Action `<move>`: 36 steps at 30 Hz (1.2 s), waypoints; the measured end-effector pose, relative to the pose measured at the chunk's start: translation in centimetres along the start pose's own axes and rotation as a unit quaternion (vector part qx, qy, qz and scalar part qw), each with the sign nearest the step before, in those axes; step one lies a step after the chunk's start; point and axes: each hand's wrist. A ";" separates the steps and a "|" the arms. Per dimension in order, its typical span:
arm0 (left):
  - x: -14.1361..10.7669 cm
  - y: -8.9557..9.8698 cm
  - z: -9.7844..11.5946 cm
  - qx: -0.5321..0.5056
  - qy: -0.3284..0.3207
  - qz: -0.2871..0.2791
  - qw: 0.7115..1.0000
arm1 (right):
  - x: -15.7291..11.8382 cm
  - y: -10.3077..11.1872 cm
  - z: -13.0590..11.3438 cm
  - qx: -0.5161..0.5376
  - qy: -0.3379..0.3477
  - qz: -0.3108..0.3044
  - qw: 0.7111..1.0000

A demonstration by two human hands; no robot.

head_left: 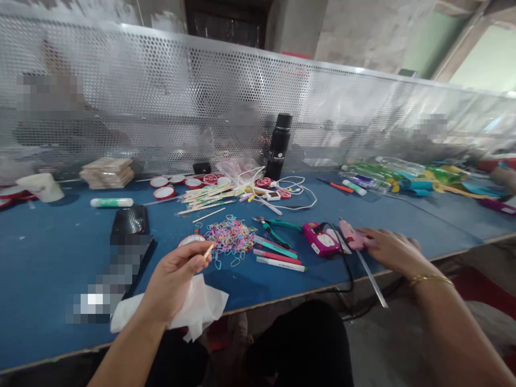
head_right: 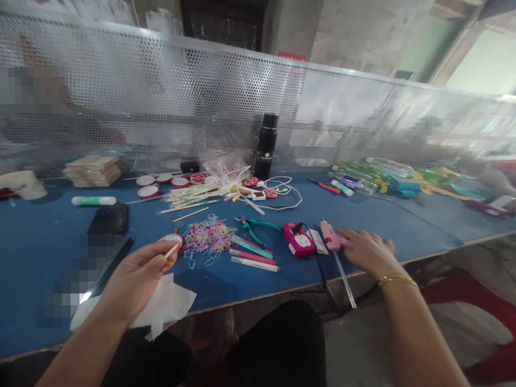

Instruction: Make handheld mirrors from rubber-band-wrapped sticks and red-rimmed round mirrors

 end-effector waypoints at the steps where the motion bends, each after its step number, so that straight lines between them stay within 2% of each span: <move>1: -0.1 0.0 -0.1 0.000 -0.004 -0.004 1.000 | -0.3 0.4 0.0 -0.017 -0.018 -0.006 1.000; 3: -0.2 0.0 -0.1 -0.002 -0.008 -0.005 1.000 | -1.0 1.8 -0.4 -0.043 -0.041 0.011 0.998; 5: -0.2 -0.1 -0.1 -0.007 -0.011 -0.004 1.000 | -1.9 3.6 -1.7 -0.051 -0.048 0.106 0.992; 8: -0.3 -0.3 0.0 -0.009 -0.002 0.000 1.000 | -3.6 6.6 -5.2 0.007 -0.009 0.255 0.967; 10: -0.4 -0.4 0.1 -0.009 0.003 0.006 1.000 | -4.7 8.3 -8.4 0.092 0.061 0.280 0.954; 12: -0.4 -0.5 0.2 -0.014 0.001 0.014 1.000 | -5.7 9.3 -11.7 0.166 0.114 0.272 0.941; 14: -0.5 -0.4 0.1 -0.019 -0.001 0.020 1.000 | -6.4 9.8 -14.7 0.214 0.155 0.235 0.935; 18: -0.6 -0.1 -0.1 -0.026 0.014 0.045 0.999 | -6.8 10.0 -18.9 0.274 0.205 0.167 0.925; 21: -0.6 0.0 -0.1 -0.020 0.020 0.046 0.999 | -6.6 10.1 -20.4 0.296 0.211 0.157 0.918; 27: -0.8 0.0 0.3 0.001 0.006 0.027 1.000 | -6.3 10.9 -21.6 0.310 0.223 0.167 0.909; 31: -0.9 -0.3 0.6 0.014 -0.008 -0.029 0.999 | -6.0 11.3 -23.4 0.340 0.240 0.157 0.896; 36: -1.3 -0.6 1.0 0.031 -0.045 -0.139 0.989 | -4.7 11.8 -27.9 0.351 0.283 0.060 0.891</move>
Point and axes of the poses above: each hand's wrist, its own x-axis towards the middle knuckle, its own y-axis out of the back of the hand, z = x × y, and after that the axes turned 8 degrees about -x, right-handed
